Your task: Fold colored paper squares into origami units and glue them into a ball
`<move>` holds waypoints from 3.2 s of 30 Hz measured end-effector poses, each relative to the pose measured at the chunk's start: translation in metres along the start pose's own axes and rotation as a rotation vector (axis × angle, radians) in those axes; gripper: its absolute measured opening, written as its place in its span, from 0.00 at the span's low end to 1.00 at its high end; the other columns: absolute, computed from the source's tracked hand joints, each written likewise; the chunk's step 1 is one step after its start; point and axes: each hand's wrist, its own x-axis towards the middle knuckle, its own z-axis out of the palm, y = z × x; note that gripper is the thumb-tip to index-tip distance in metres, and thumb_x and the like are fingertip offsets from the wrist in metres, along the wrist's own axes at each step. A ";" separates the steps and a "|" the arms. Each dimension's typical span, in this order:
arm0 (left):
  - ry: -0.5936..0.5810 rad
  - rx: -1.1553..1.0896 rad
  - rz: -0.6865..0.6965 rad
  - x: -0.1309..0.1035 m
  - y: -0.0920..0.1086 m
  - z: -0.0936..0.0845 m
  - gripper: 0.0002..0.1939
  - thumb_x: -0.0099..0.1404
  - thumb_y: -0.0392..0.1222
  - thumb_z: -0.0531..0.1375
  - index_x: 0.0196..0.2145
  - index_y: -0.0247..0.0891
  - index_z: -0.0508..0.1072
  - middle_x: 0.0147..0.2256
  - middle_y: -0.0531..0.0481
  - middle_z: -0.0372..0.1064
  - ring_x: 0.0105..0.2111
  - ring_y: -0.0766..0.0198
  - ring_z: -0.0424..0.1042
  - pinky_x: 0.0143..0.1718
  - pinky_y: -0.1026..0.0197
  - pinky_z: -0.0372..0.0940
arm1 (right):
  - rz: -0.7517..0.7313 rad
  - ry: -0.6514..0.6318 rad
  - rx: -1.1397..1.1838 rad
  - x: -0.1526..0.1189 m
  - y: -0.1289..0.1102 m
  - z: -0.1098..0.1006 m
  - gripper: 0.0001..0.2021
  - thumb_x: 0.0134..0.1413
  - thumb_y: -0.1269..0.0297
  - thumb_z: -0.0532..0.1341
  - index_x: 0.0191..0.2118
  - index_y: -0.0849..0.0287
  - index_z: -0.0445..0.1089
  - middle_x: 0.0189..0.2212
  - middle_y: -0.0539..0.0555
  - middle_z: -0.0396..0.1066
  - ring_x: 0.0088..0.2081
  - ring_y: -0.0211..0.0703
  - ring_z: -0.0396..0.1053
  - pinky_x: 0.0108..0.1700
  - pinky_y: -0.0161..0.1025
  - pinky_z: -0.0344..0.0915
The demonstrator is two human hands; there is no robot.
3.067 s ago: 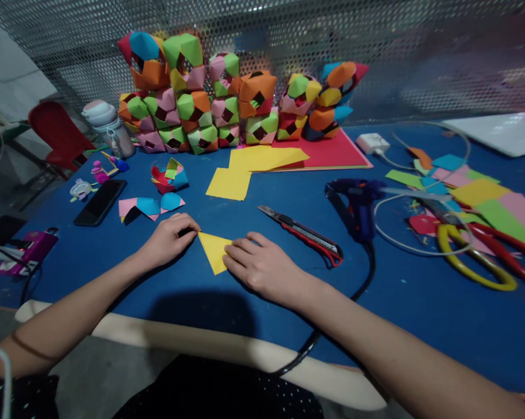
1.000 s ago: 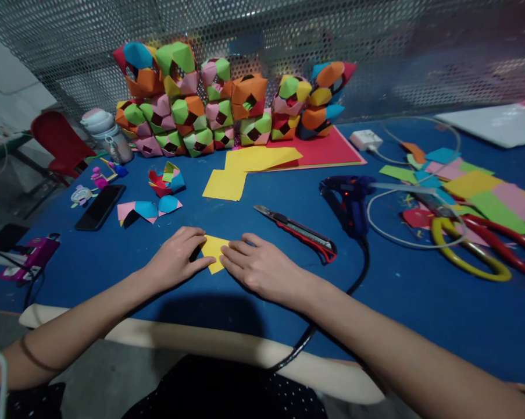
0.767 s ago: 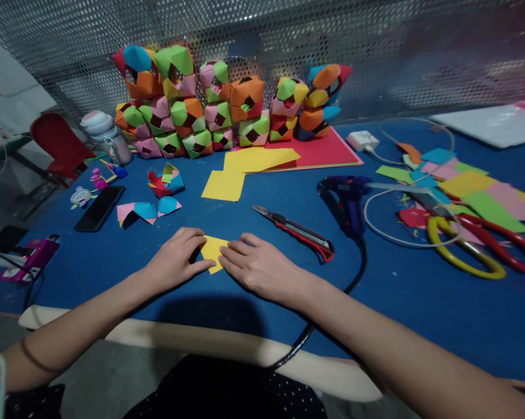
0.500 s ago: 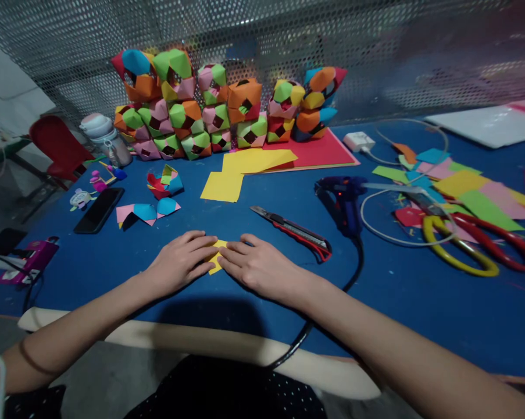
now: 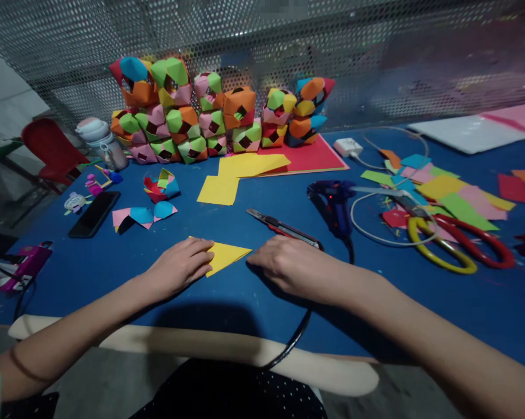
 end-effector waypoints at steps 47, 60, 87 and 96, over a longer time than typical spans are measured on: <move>0.297 -0.683 -0.597 0.006 -0.009 -0.013 0.28 0.60 0.45 0.57 0.57 0.41 0.56 0.60 0.41 0.50 0.59 0.54 0.53 0.56 0.52 0.56 | 0.456 0.157 0.091 0.025 -0.005 0.030 0.11 0.59 0.69 0.51 0.32 0.61 0.71 0.29 0.54 0.72 0.31 0.41 0.66 0.34 0.37 0.53; 0.535 -1.390 -0.765 0.046 0.000 -0.027 0.33 0.50 0.29 0.59 0.53 0.38 0.56 0.37 0.48 0.71 0.29 0.67 0.71 0.30 0.66 0.65 | 0.754 0.282 0.988 0.066 -0.004 0.018 0.06 0.46 0.70 0.54 0.27 0.62 0.68 0.24 0.51 0.70 0.26 0.36 0.66 0.30 0.34 0.60; 0.744 -0.480 -0.554 0.019 -0.009 -0.031 0.17 0.62 0.37 0.56 0.49 0.43 0.65 0.57 0.47 0.56 0.58 0.58 0.54 0.58 0.53 0.50 | 0.692 0.411 1.798 0.050 0.012 0.002 0.08 0.46 0.70 0.53 0.20 0.59 0.56 0.12 0.41 0.48 0.15 0.27 0.42 0.18 0.30 0.45; 0.497 -0.796 -0.325 0.023 0.053 -0.041 0.10 0.60 0.36 0.59 0.41 0.38 0.74 0.35 0.48 0.68 0.36 0.65 0.68 0.38 0.63 0.64 | 0.492 0.079 2.025 0.052 -0.030 0.026 0.12 0.53 0.59 0.61 0.27 0.63 0.64 0.13 0.40 0.50 0.16 0.27 0.44 0.22 0.30 0.51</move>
